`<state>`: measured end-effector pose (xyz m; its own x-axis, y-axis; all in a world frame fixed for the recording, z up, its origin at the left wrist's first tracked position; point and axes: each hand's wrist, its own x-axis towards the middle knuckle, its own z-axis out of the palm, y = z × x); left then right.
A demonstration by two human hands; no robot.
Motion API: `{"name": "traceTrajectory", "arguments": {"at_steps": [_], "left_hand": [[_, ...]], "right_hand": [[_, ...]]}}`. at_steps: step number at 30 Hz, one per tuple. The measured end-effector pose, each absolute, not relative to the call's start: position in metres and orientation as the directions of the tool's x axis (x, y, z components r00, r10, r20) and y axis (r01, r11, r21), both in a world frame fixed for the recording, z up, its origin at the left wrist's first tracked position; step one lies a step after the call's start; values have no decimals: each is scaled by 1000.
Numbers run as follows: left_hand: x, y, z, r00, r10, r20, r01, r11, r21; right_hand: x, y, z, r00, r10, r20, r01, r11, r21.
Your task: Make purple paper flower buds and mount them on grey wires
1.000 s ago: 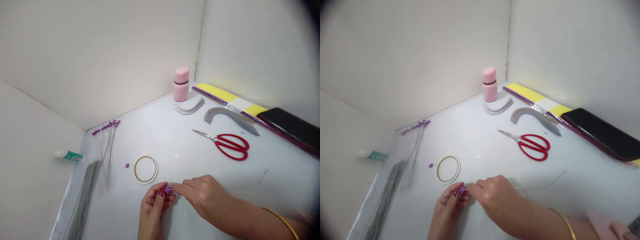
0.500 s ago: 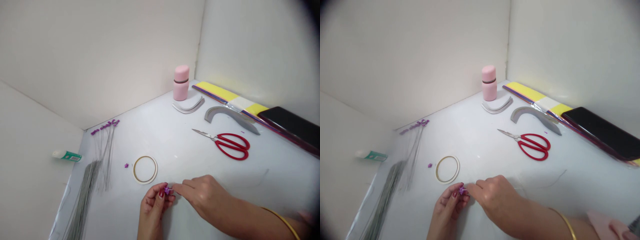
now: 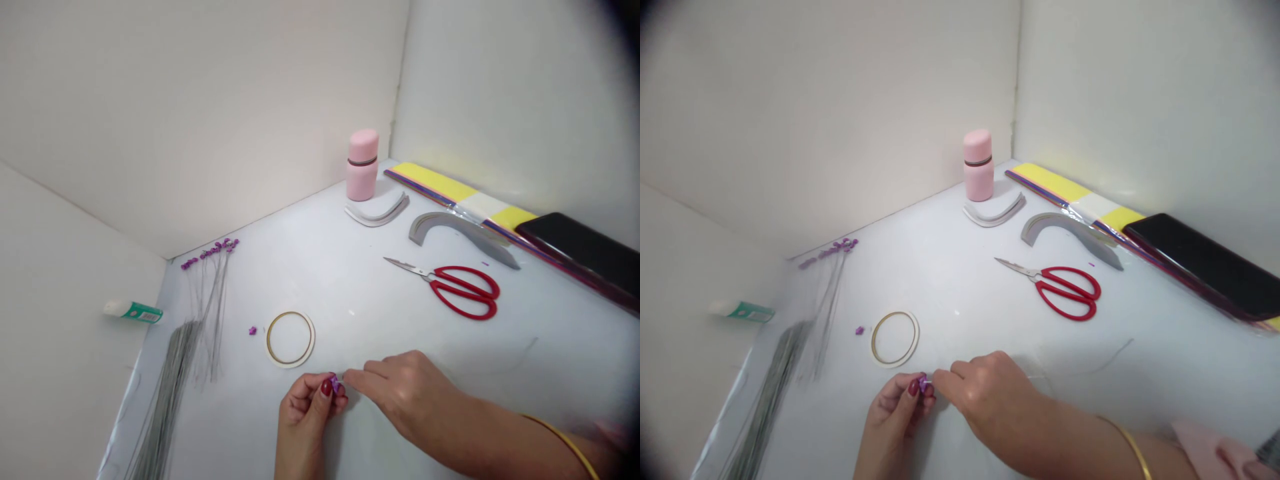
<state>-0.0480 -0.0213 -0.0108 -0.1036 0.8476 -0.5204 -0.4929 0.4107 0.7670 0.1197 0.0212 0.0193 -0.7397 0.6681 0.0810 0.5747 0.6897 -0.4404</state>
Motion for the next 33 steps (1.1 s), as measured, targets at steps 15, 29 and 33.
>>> {"name": "traceTrajectory", "arguments": {"at_steps": [15, 29, 33], "left_hand": [[-44, -22, -12, -150, 876, -457, -323, 393, 861], [-48, -23, -16, -56, 890, -453, -273, 423, 864], [-48, -22, -15, -48, 890, -454, -252, 429, 868]], "right_hand": [[120, 23, 23, -771, 635, 44, 583, 732, -351], [119, 23, 23, -782, 624, 12, 590, 746, -308], [120, 23, 25, -786, 618, -6, 590, 747, -306]]}}
